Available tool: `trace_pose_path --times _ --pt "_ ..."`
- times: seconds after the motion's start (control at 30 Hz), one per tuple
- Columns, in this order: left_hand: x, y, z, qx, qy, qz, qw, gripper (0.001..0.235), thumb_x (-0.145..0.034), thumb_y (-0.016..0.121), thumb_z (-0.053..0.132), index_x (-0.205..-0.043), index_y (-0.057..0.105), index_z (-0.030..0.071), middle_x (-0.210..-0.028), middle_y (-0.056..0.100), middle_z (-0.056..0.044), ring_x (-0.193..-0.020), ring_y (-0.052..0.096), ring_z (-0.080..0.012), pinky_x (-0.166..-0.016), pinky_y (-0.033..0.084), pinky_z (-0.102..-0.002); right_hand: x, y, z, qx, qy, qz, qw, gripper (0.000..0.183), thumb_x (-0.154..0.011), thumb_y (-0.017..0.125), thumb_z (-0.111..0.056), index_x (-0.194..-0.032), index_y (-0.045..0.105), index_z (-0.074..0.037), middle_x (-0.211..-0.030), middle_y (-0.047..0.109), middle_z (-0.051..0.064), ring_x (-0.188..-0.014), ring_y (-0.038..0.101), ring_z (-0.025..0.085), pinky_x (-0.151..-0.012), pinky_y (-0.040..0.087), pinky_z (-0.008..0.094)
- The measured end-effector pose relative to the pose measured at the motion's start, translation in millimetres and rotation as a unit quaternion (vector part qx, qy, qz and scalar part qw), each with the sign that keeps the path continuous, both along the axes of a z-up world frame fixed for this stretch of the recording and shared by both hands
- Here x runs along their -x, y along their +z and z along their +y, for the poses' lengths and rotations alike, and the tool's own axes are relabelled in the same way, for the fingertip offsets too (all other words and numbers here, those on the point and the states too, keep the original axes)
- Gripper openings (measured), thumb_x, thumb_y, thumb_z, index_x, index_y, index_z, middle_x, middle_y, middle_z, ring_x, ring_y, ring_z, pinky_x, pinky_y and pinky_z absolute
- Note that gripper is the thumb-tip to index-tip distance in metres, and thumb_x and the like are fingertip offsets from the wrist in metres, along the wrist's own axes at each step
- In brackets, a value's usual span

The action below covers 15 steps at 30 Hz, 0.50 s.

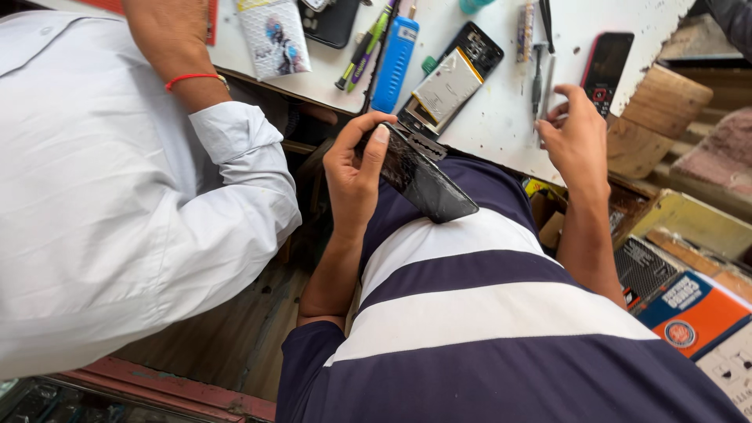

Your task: The person disassembles a smartphone, removes the battery, and uses a screwdriver and tweezers to adjust internal components. They then apply adhesive to the back cover and reassemble the phone.

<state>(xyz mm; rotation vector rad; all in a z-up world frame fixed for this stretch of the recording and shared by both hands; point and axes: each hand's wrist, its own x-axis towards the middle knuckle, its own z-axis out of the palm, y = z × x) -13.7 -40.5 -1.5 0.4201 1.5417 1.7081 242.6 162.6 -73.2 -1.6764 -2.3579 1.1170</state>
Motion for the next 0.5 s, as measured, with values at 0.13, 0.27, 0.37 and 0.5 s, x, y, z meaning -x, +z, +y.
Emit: trace_pose_path --times 0.13,0.27,0.37,0.5 --pt "5.8 3.7 7.4 0.027 0.004 0.078 0.997 0.015 -0.102 0.061 0.007 -0.109 0.07 -0.002 -0.097 0.067 0.006 -0.082 0.054 0.002 -0.073 0.044 -0.017 1.7 14.7 -0.6 -0.069 -0.012 0.022 0.997 0.045 -0.094 0.078 0.0 -0.136 0.061 0.002 -0.107 0.065 0.016 -0.086 0.07 0.024 -0.07 0.06 0.035" --pt "5.8 18.7 16.6 0.022 -0.007 0.034 0.999 0.016 -0.103 0.063 0.009 -0.11 0.073 -0.001 -0.082 0.058 0.007 -0.067 0.042 0.0017 -0.058 0.031 -0.018 11.5 36.7 -6.2 -0.038 -0.081 0.198 0.976 0.034 -0.099 0.074 -0.002 -0.128 0.059 0.002 -0.107 0.068 0.014 -0.094 0.072 0.023 -0.078 0.064 0.034" --pt "5.1 15.0 18.9 0.025 -0.03 0.019 0.999 0.017 -0.104 0.063 0.01 -0.109 0.074 -0.001 -0.077 0.056 0.007 -0.064 0.04 0.0014 -0.055 0.029 -0.018 18.5 38.7 -16.0 0.057 -0.096 0.407 0.906 0.027 -0.106 0.067 -0.001 -0.126 0.048 -0.002 -0.109 0.066 0.013 -0.1 0.073 0.025 -0.086 0.067 0.038" --pt "5.6 10.2 26.9 0.005 -0.044 0.026 0.999 0.016 -0.103 0.064 0.011 -0.108 0.073 -0.002 -0.082 0.06 0.006 -0.07 0.046 0.0002 -0.06 0.035 -0.018 27.3 34.6 -26.2 0.117 -0.078 0.512 0.848 0.025 -0.108 0.055 -0.001 -0.123 0.037 -0.008 -0.101 0.068 0.015 -0.097 0.077 0.029 -0.08 0.069 0.043"
